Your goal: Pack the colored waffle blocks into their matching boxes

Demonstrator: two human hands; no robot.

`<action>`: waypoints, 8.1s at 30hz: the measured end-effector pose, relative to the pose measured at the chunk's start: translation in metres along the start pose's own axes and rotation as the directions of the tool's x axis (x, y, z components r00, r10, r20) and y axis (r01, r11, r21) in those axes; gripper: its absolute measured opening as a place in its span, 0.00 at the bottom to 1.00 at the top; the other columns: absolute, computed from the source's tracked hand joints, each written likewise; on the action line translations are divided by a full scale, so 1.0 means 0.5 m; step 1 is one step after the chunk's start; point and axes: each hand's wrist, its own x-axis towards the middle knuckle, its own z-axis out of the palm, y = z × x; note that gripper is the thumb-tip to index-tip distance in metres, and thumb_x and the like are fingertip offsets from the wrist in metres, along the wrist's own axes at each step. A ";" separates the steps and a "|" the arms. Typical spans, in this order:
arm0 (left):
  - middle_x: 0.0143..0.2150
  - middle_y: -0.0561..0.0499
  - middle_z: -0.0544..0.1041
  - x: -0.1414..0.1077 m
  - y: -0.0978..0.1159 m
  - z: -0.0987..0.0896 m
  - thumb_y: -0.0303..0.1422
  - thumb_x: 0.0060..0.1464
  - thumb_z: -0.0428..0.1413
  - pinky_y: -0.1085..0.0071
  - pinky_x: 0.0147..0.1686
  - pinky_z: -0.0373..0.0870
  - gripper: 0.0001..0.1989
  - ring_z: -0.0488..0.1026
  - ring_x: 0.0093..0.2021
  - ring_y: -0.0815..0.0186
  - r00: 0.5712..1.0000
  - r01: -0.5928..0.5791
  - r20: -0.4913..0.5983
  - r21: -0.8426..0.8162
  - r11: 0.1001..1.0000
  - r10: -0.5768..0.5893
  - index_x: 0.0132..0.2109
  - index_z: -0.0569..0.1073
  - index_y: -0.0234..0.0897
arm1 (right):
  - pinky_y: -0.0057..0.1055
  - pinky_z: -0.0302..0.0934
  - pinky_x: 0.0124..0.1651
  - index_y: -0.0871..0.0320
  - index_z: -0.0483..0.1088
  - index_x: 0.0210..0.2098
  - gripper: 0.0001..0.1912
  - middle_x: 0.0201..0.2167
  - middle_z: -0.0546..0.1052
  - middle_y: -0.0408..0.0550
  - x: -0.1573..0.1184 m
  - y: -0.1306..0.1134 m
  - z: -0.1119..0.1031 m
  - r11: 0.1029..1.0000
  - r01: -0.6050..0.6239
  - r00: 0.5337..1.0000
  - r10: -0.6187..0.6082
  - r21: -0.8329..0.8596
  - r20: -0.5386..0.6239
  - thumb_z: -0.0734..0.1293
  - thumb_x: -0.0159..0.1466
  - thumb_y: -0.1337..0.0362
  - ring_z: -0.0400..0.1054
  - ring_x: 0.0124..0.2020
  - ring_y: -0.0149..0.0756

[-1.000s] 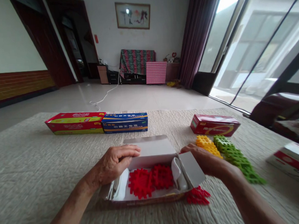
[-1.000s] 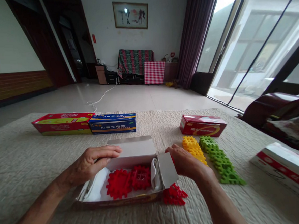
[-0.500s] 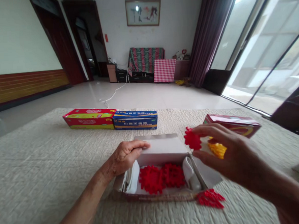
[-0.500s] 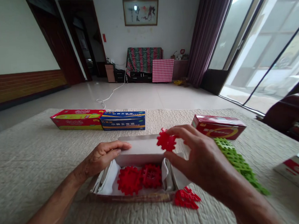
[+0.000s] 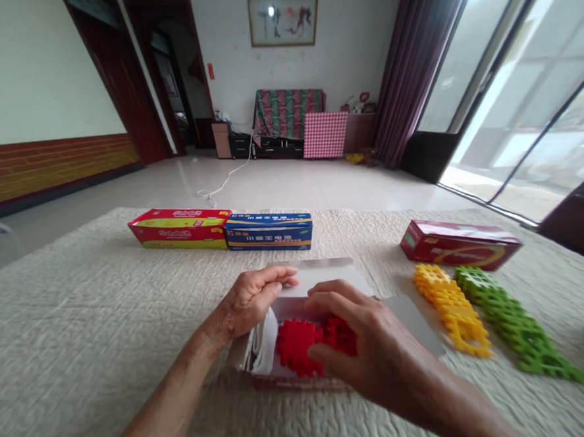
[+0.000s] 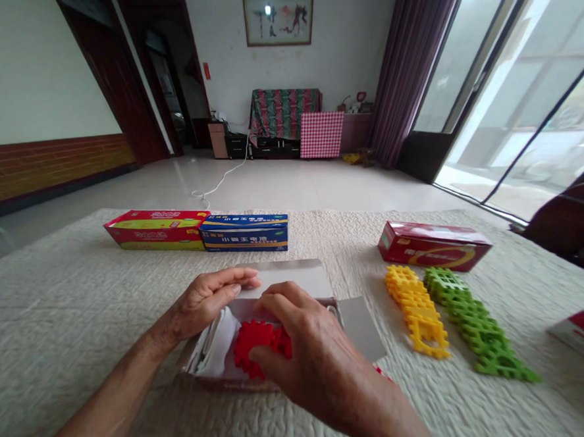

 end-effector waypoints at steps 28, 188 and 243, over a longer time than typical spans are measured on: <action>0.44 0.49 0.81 0.001 -0.010 0.003 0.27 0.55 0.50 0.66 0.52 0.70 0.16 0.77 0.47 0.65 0.999 -0.041 -0.015 0.037 0.998 0.042 0.48 0.76 0.34 | 0.28 0.65 0.31 0.54 0.72 0.29 0.02 0.28 0.75 0.45 -0.215 0.166 0.001 0.870 -0.211 0.975 0.219 -0.445 -0.034 0.67 0.55 0.65 0.72 0.28 0.34; 0.27 0.53 0.78 -0.027 0.139 0.099 0.26 0.44 0.55 0.70 0.31 0.63 0.07 0.74 0.30 0.62 0.929 -0.089 0.287 0.787 0.610 -0.235 0.31 0.74 0.43 | 0.52 0.57 0.54 0.56 0.67 0.49 0.16 0.55 0.67 0.56 -0.153 0.139 0.091 0.984 -0.144 0.593 0.172 0.107 -0.787 0.60 0.63 0.60 0.61 0.56 0.51; 0.32 0.48 0.79 -0.022 0.153 -0.007 0.32 0.58 0.44 0.68 0.31 0.59 0.14 0.76 0.36 0.58 0.943 0.317 -0.244 0.865 0.388 -0.224 0.36 0.75 0.42 | 0.48 0.57 0.55 0.53 0.59 0.60 0.24 0.57 0.68 0.54 -0.152 0.121 0.108 0.894 -0.030 0.503 0.401 0.448 -0.766 0.61 0.65 0.57 0.63 0.56 0.49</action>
